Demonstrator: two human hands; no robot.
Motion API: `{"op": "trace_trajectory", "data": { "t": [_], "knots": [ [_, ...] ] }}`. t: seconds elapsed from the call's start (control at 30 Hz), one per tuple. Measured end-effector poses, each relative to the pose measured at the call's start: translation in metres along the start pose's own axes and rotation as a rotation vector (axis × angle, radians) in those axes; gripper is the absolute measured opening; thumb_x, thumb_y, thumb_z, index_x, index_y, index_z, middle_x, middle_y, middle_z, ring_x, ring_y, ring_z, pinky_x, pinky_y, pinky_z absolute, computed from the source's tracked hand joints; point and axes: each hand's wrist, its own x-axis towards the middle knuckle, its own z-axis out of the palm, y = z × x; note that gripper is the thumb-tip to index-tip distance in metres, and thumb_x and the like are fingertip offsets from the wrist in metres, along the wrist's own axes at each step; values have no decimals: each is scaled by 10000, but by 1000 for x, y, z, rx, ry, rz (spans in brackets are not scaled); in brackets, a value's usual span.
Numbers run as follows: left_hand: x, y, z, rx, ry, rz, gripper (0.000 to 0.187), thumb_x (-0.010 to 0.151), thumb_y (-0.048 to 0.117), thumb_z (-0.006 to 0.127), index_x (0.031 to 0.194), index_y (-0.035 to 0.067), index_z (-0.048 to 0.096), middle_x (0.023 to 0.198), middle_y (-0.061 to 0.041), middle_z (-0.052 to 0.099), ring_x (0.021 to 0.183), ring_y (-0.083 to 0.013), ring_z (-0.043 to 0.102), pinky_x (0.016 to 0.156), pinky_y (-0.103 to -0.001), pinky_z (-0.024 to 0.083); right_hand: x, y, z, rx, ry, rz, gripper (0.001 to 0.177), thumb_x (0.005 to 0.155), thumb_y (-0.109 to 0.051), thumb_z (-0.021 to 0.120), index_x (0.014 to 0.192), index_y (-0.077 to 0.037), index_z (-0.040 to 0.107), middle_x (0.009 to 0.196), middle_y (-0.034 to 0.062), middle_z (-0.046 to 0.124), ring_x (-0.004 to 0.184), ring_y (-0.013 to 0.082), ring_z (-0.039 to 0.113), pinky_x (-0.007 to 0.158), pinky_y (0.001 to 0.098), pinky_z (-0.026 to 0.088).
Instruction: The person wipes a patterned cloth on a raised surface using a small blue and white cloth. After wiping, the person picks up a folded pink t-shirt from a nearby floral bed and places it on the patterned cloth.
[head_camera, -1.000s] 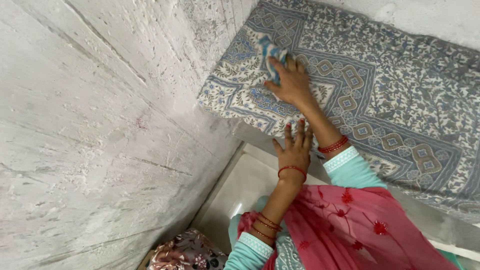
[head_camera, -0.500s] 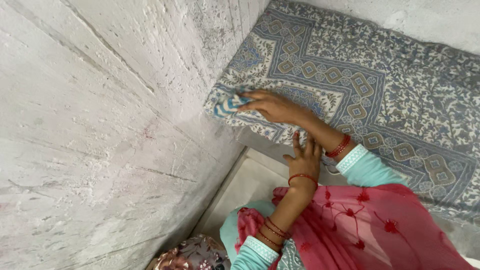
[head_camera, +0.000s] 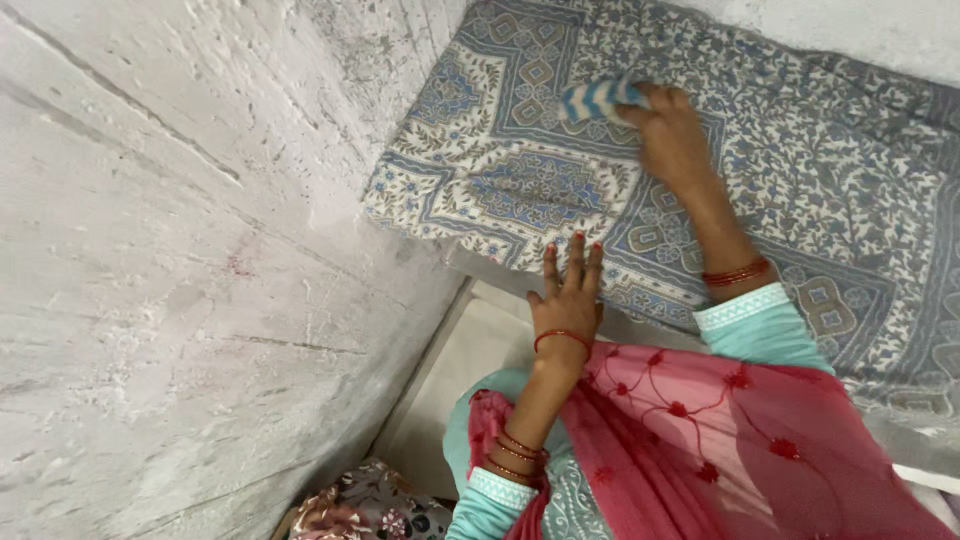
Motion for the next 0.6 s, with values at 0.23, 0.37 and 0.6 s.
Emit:
{"op": "trace_trajectory", "data": {
  "t": [0.23, 0.37, 0.6],
  "knots": [
    [0, 6, -14, 26, 11, -16, 940, 882, 367, 731, 1628, 277, 166, 1715, 5, 75, 1547, -356, 178, 966, -632, 504, -83, 32, -62, -132, 11, 442, 550, 820, 33, 696, 1348, -119, 712, 1489, 257, 532, 1296, 472, 478, 1078, 543, 425],
    [-4, 5, -17, 52, -7, -18, 934, 890, 380, 730, 1628, 260, 169, 1712, -4, 81, 1547, -346, 179, 974, -613, 504, -90, -1, -65, -3, -19, 297, 503, 811, -83, 795, 1307, -135, 727, 1430, 251, 548, 1275, 492, 441, 1025, 591, 372],
    [-3, 7, -24, 38, -30, -43, 904, 904, 403, 706, 1624, 274, 175, 1705, 4, 86, 1551, -324, 172, 986, -577, 501, -123, -71, -88, 180, -154, 147, 467, 888, 28, 623, 1260, -225, 749, 1443, 103, 631, 1278, 339, 568, 1106, 472, 458]
  ]
}}
